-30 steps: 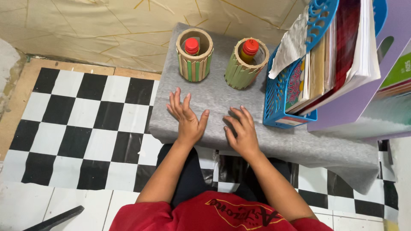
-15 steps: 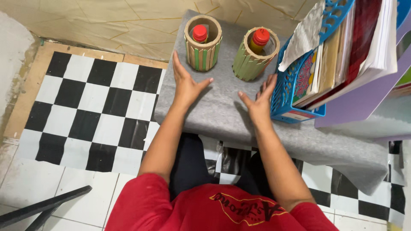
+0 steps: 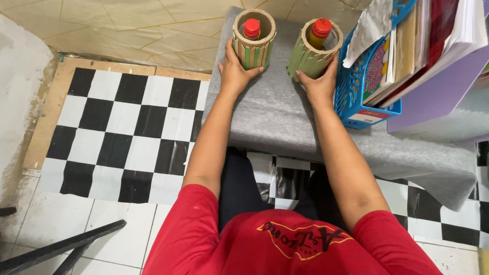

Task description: The person organizes artificial flowers and stationery items on a red desk and a low table. They arrange small potted flowers, move a file organizer, and place bottles into cylindrical holders. The person also uses a feather duster to clean the desk surface.

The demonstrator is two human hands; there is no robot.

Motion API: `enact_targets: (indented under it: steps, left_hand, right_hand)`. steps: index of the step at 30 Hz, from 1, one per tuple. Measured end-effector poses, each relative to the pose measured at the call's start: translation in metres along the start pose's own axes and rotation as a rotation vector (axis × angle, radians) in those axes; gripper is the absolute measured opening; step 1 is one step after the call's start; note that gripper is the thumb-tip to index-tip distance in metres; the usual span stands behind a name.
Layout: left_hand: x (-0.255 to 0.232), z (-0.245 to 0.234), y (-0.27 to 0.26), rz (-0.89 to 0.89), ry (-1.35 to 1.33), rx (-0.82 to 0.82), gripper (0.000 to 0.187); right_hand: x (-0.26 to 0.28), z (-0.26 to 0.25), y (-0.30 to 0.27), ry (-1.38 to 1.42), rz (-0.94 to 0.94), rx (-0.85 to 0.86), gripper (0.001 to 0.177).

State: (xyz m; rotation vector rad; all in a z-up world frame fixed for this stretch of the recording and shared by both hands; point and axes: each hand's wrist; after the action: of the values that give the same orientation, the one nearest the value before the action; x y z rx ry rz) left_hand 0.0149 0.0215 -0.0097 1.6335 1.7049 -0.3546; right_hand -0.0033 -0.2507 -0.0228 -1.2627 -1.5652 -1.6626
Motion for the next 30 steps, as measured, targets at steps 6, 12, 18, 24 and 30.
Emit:
enact_targets:
  steps: [6, 12, 18, 24, 30]
  left_hand:
    - [0.003, -0.006, -0.004, 0.01, 0.014, 0.021, 0.131]
    - [0.005, -0.014, -0.016, 0.01, 0.033, 0.05, 0.133]
    - [0.002, -0.029, -0.036, 0.032, 0.034, 0.071, 0.131]
    - [-0.001, -0.043, -0.058, 0.039, 0.026, 0.098, 0.129]
    - [-0.001, -0.053, -0.08, 0.086, 0.047, 0.076, 0.13]
  right_hand:
    - [0.016, 0.0, -0.01, 0.036, 0.033, 0.018, 0.118]
    - [0.034, -0.004, -0.024, 0.003, 0.025, 0.043, 0.115]
    - [0.058, -0.005, -0.043, 0.061, 0.082, 0.067, 0.107]
    - [0.079, -0.012, -0.061, 0.05, 0.108, 0.099, 0.106]
    - [0.092, -0.019, -0.073, 0.091, 0.117, 0.14, 0.102]
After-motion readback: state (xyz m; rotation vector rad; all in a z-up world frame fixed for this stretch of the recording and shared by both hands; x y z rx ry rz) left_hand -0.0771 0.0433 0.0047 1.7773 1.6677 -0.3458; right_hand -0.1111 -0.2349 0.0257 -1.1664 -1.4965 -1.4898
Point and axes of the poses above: each hand's wrist, its own y-axis towards the middle knuckle, its own z-axis out of the palm, x = y × z, and after that the axes turned 15 degrees about y, right-handed
